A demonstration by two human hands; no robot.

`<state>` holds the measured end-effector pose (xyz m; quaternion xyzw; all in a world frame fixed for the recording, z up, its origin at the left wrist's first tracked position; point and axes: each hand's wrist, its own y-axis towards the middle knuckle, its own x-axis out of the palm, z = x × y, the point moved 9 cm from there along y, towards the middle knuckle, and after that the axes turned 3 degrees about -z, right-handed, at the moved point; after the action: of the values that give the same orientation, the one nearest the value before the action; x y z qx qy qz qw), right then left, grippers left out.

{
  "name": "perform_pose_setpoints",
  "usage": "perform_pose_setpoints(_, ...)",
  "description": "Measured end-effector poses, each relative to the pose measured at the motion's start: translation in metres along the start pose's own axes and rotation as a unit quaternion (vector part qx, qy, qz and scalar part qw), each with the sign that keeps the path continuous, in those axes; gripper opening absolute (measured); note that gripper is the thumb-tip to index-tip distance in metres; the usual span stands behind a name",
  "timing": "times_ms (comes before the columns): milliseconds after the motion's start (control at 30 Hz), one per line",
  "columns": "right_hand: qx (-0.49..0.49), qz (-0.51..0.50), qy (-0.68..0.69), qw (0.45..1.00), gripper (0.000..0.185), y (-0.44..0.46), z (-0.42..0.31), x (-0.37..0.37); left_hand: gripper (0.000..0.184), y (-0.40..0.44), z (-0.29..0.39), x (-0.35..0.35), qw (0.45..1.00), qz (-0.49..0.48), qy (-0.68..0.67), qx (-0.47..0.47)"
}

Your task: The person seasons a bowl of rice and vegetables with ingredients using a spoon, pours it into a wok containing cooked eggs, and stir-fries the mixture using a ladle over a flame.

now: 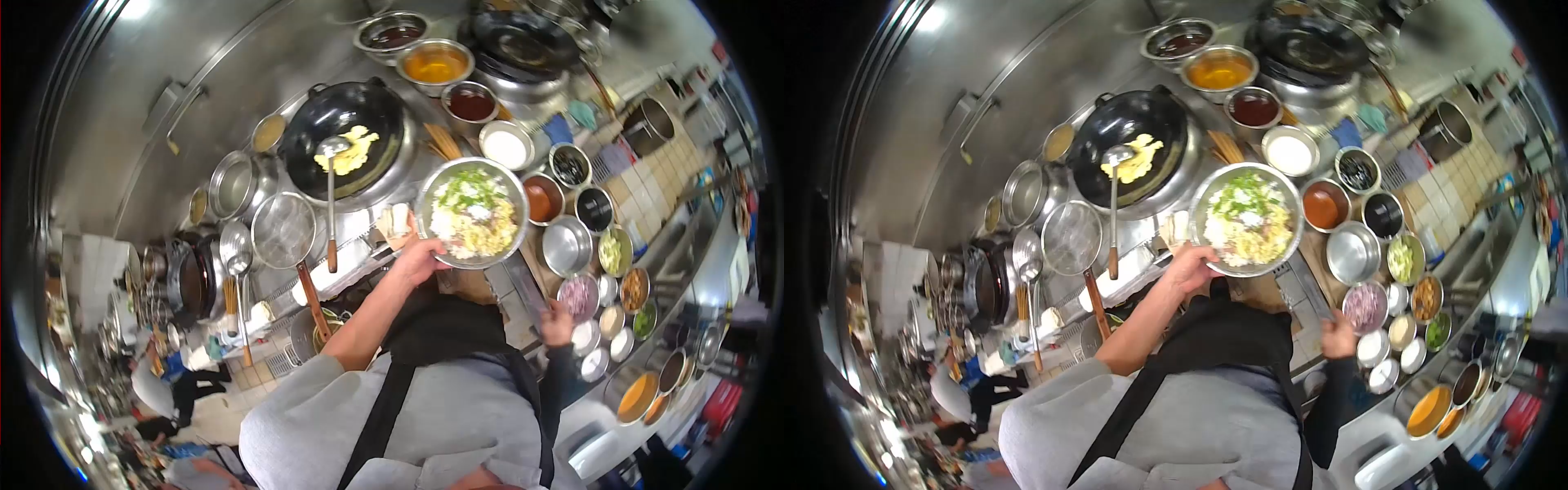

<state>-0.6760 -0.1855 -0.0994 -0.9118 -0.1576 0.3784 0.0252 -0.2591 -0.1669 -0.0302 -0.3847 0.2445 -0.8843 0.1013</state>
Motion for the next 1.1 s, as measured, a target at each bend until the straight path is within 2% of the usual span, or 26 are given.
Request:
perform_pose_setpoints(33,0.025,-0.069,-0.029,0.997,0.043,0.026,-0.048,0.034,0.068,-0.014,0.028,-0.017,0.999,0.013,-0.01,0.031)
perform_pose_setpoints(67,-0.032,-0.124,0.002,0.992,0.044,0.045,-0.107,0.066,0.068,-0.027,0.047,-0.043,0.997,0.043,-0.01,0.055)
perform_pose_setpoints(100,-0.018,-0.209,0.006,0.978,0.043,0.056,-0.184,0.088,0.069,-0.038,0.067,-0.068,0.994,0.072,-0.011,0.079)
perform_pose_setpoints(133,-0.141,-0.208,0.038,0.967,0.043,0.066,-0.224,0.132,0.067,-0.055,0.09,-0.083,0.988,0.096,-0.019,0.123)
perform_pose_setpoints(167,-0.167,-0.272,0.077,0.945,0.046,0.072,-0.267,0.173,0.065,-0.073,0.114,-0.098,0.979,0.119,-0.031,0.163)
perform_pose_setpoints(267,-0.156,-0.444,0.087,0.878,0.056,0.08,-0.355,0.333,0.051,-0.115,0.161,-0.165,0.941,0.25,-0.021,0.23)
perform_pose_setpoints(300,-0.207,-0.458,0.257,0.826,0.059,0.075,-0.384,0.393,0.045,-0.129,0.18,-0.173,0.927,0.263,-0.05,0.262)
perform_pose_setpoints(333,-0.068,-0.509,0.181,0.839,0.066,0.071,-0.401,0.428,0.042,-0.14,0.192,-0.197,0.916,0.283,-0.051,0.281)
perform_pose_setpoints(367,0.032,-0.574,0.284,0.768,0.074,0.059,-0.414,0.46,0.039,-0.15,0.204,-0.22,0.904,0.303,-0.051,0.297)
perform_pose_setpoints(400,0.155,-0.589,0.359,0.707,0.067,0.048,-0.422,0.494,0.037,-0.163,0.217,-0.231,0.891,0.329,-0.051,0.309)
perform_pose_setpoints(433,0.248,-0.546,0.429,0.676,0.043,0.048,-0.438,0.487,0.035,-0.175,0.23,-0.241,0.878,0.353,-0.051,0.319)
perform_pose_setpoints(500,0.12,-0.465,0.369,0.795,0.028,0.076,-0.433,0.503,0.035,-0.193,0.253,-0.266,0.863,0.393,0.007,0.317)
perform_pose_setpoints(567,0.151,-0.41,0.44,0.785,0.017,0.105,-0.433,0.435,0.038,-0.193,0.272,-0.301,0.862,0.403,0.03,0.307)
perform_pose_setpoints(600,0.163,-0.381,0.474,0.777,0.012,0.119,-0.435,0.398,0.039,-0.186,0.285,-0.31,0.855,0.417,0.064,0.303)
perform_pose_setpoints(667,0.186,-0.403,0.475,0.76,0.01,0.131,-0.41,0.331,0.04,-0.17,0.313,-0.327,0.834,0.446,0.133,0.296)
perform_pose_setpoints(700,0.186,-0.399,0.473,0.764,0.008,0.133,-0.391,0.305,0.047,-0.151,0.328,-0.339,0.824,0.448,0.165,0.304)
perform_pose_setpoints(733,0.203,-0.393,0.453,0.774,0.008,0.135,-0.37,0.28,0.052,-0.137,0.348,-0.322,0.818,0.429,0.176,0.341)
perform_pose_setpoints(767,0.222,-0.386,0.433,0.783,0.009,0.137,-0.351,0.26,0.067,-0.103,0.359,-0.346,0.832,0.398,0.202,0.329)
perform_pose_setpoints(800,0.186,-0.364,0.388,0.826,0.008,0.146,-0.336,0.239,0.069,-0.097,0.387,-0.302,0.778,0.367,0.316,0.401)
perform_pose_setpoints(833,0.149,-0.339,0.341,0.864,0.008,0.152,-0.326,0.223,0.069,-0.086,0.404,-0.281,0.664,0.442,0.477,0.368)
perform_pose_setpoints(867,0.132,-0.334,0.327,0.874,0.009,0.15,-0.322,0.217,0.072,-0.063,0.411,-0.268,0.626,0.436,0.545,0.349)
perform_pose_setpoints(900,0.115,-0.33,0.314,0.883,0.009,0.148,-0.318,0.212,0.074,-0.043,0.417,-0.244,0.556,0.443,0.637,0.298)
perform_pose_setpoints(967,0.113,-0.322,0.305,0.889,0.011,0.142,-0.32,0.207,0.075,0.009,0.398,-0.222,0.445,0.388,0.777,0.216)
perform_pose_setpoints(1033,0.139,-0.315,0.315,0.884,0.013,0.13,-0.333,0.21,0.074,0.065,0.357,-0.242,0.209,0.345,0.897,0.181)
perform_pose_setpoints(1067,0.109,-0.287,0.315,0.898,0.013,0.133,-0.323,0.221,0.073,0.069,0.354,-0.236,0.157,0.323,0.912,0.199)
perform_pose_setpoints(1100,0.014,-0.249,0.238,0.939,0.012,0.141,-0.316,0.226,0.073,0.061,0.373,-0.239,0.239,0.378,0.863,0.233)
